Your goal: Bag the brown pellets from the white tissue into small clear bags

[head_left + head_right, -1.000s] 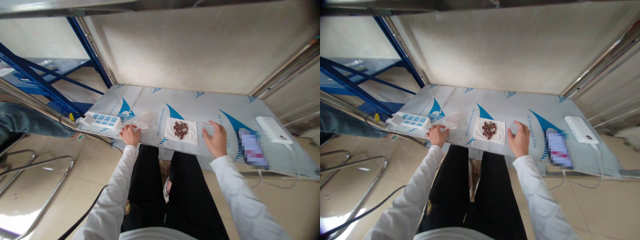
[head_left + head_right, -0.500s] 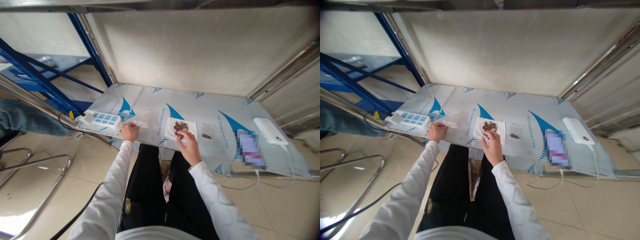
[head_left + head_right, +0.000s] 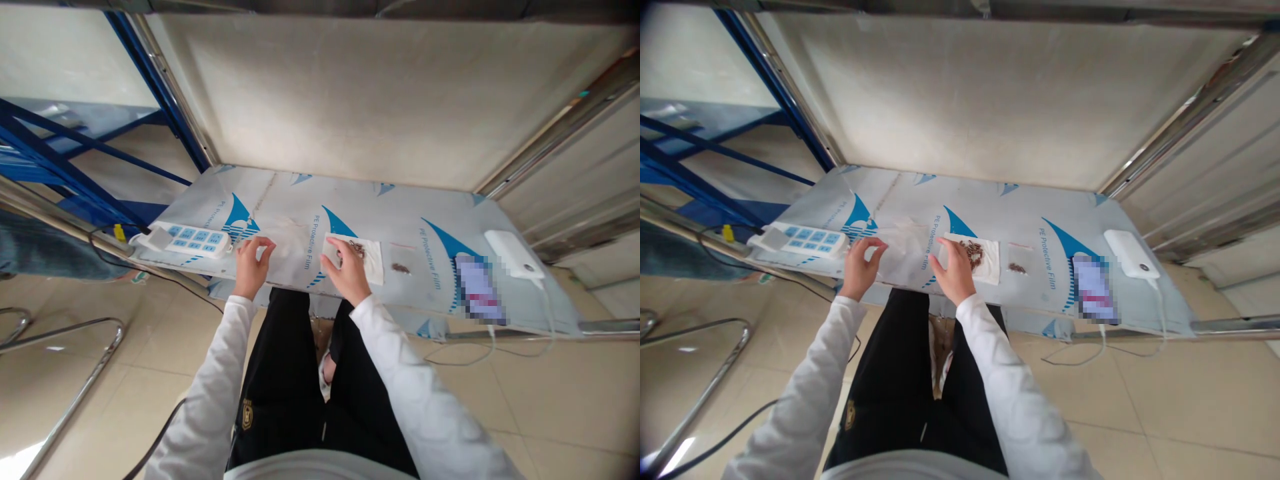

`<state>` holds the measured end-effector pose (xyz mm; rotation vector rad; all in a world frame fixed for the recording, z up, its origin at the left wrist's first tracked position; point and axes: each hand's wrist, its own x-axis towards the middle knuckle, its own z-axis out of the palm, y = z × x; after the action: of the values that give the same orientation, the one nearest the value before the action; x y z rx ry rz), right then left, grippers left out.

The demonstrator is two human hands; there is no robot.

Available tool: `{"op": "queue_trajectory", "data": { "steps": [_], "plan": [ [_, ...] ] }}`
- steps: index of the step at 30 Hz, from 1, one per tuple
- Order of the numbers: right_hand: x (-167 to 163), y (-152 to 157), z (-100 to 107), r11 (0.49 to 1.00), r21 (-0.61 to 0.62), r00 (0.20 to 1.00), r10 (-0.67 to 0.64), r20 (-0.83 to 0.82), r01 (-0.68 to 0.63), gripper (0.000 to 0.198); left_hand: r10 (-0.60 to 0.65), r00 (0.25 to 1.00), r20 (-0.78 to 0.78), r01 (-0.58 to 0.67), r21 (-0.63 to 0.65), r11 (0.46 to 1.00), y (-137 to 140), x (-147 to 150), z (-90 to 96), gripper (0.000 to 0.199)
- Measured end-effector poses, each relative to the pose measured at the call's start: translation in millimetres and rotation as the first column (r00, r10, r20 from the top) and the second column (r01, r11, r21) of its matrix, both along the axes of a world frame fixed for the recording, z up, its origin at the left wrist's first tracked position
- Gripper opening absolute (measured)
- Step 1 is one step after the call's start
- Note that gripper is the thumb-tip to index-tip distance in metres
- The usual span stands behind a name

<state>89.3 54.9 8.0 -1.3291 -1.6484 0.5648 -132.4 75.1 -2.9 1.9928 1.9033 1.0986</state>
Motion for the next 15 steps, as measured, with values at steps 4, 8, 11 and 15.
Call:
{"op": "queue_trajectory", "data": {
  "steps": [4,8,11,15],
  "plan": [
    [-15.4,19.8,10.6,0.923,-0.358,0.952,0.028,-0.306,-0.142,0.064,-0.258,0.957,0.131,0.248,0.090,0.965,-13.1,12.7,10.6,0.014],
    [-10.9,16.1,11.8,0.779,-0.499,0.813,0.023,-0.582,-0.379,0.047,-0.355,0.911,0.211,0.344,0.088,0.935,-23.7,22.3,15.6,0.014],
    [-5.6,3.7,9.2,0.910,-0.349,0.779,-0.049,-0.625,-0.223,0.033,-0.219,0.951,0.219,0.202,0.097,0.975,-32.2,35.7,19.6,0.017],
    [-3.0,-19.5,12.3,0.996,-0.077,0.879,-0.067,-0.472,0.034,0.019,0.032,0.883,0.469,-0.038,0.003,0.999,-49.7,67.9,33.3,0.027]
  ]
}}
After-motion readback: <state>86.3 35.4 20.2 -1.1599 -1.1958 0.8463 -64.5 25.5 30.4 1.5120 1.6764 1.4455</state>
